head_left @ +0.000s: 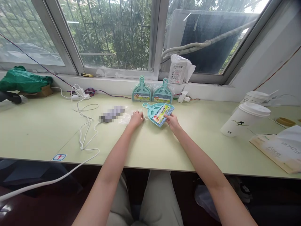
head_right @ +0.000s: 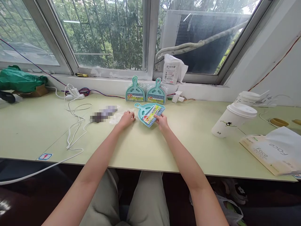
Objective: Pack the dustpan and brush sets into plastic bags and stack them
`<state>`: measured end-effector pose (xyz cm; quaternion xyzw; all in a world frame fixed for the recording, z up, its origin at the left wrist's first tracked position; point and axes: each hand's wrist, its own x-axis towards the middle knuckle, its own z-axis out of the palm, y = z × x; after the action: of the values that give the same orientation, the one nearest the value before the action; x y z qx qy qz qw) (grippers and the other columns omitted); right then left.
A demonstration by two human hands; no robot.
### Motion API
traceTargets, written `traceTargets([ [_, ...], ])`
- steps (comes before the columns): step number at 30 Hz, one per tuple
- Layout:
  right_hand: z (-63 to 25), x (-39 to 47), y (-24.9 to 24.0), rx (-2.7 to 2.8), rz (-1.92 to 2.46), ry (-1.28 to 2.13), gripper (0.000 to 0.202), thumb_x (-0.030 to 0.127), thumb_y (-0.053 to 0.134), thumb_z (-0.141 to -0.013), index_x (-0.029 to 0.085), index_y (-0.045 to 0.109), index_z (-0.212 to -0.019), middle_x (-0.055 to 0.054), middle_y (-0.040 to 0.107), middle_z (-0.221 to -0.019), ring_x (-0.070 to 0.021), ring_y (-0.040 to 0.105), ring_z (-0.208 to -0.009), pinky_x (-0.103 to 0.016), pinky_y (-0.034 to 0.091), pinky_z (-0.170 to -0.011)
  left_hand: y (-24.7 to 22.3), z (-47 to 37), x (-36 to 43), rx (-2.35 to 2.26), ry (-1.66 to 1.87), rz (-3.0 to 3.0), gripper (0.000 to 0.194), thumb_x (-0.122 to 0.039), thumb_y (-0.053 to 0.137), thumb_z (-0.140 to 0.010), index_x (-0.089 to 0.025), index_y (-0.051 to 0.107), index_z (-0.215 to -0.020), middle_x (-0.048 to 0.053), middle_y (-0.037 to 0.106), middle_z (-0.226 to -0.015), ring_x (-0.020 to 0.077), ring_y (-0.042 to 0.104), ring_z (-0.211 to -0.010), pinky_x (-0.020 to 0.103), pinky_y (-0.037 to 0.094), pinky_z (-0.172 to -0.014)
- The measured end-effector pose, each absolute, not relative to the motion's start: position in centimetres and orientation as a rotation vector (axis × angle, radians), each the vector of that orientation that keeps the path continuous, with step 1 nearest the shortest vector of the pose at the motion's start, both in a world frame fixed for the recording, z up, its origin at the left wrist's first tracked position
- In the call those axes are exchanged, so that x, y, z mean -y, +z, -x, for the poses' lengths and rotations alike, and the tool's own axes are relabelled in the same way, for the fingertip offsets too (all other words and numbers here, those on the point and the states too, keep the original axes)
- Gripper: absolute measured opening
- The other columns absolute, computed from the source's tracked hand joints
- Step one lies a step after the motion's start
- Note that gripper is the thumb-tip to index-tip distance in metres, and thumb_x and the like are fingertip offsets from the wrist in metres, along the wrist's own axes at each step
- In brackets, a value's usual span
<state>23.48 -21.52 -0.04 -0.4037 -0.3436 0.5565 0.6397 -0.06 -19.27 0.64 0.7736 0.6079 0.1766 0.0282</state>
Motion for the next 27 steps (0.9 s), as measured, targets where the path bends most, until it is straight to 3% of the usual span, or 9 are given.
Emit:
traceTargets([
  [3, -23.5, 21.5, 0.2, 0.812, 0.938, 1.296, 0.017, 0.005, 0.063, -0.077, 0.014, 0.063, -0.091, -0.006, 0.072, -0.098, -0.0164, 0.070, -0.083, -0.029, 0.060, -0.079, 0.6, 0.8, 19.2, -1.817, 0.575, -2.329, 0.043, -0.005, 0.044, -0.080, -0.018, 0.054, -0.120, 0.013, 0.051, -0.118, 0.0248, 0.046, -0.117, 0.034, 0.041, -0.094],
  [5, -23.5, 21.6, 0.3, 0.835, 0.958, 1.326, 0.018, 0.004, 0.064, -0.076, 0.013, 0.064, -0.091, -0.007, 0.072, -0.098, -0.0166, 0.070, -0.083, -0.029, 0.060, -0.078, 0.5, 1.1, 19.2, -1.786, 0.565, -2.340, 0.049, 0.000, 0.042, -0.077, -0.017, 0.054, -0.121, 0.013, 0.050, -0.119, 0.0231, 0.049, -0.115, 0.031, 0.041, -0.093],
  [13, -23.5, 21.5, 0.2, 0.839, 1.011, 1.321, 0.019, 0.002, 0.064, -0.075, 0.011, 0.065, -0.091, -0.008, 0.072, -0.096, -0.0172, 0.070, -0.082, -0.030, 0.060, -0.077, 0.5, 1.5, 19.5, -1.888, 0.477, -2.427, 0.042, -0.009, 0.038, -0.086, -0.015, 0.062, -0.118, 0.015, 0.053, -0.110, 0.0245, 0.053, -0.109, 0.032, 0.042, -0.092],
  [20, -23.3, 21.8, 0.9, 0.835, 0.892, 1.313, 0.018, 0.005, 0.064, -0.076, 0.013, 0.064, -0.092, -0.008, 0.072, -0.099, -0.0177, 0.070, -0.085, -0.031, 0.060, -0.081, 0.3, 1.0, 19.6, -1.842, 0.336, -2.588, 0.057, -0.007, 0.031, -0.089, -0.029, 0.053, -0.136, 0.013, 0.050, -0.124, 0.0255, 0.045, -0.121, 0.038, 0.038, -0.101],
  [27, -23.2, 21.8, 0.8, 0.833, 1.046, 1.357, 0.017, -0.002, 0.062, -0.074, 0.011, 0.064, -0.084, -0.008, 0.072, -0.088, -0.0169, 0.070, -0.077, -0.029, 0.061, -0.074, 0.3, 1.1, 19.3, -1.840, 0.384, -2.497, 0.046, -0.004, 0.033, -0.085, -0.013, 0.062, -0.119, 0.017, 0.053, -0.120, 0.0263, 0.049, -0.118, 0.034, 0.042, -0.095],
])
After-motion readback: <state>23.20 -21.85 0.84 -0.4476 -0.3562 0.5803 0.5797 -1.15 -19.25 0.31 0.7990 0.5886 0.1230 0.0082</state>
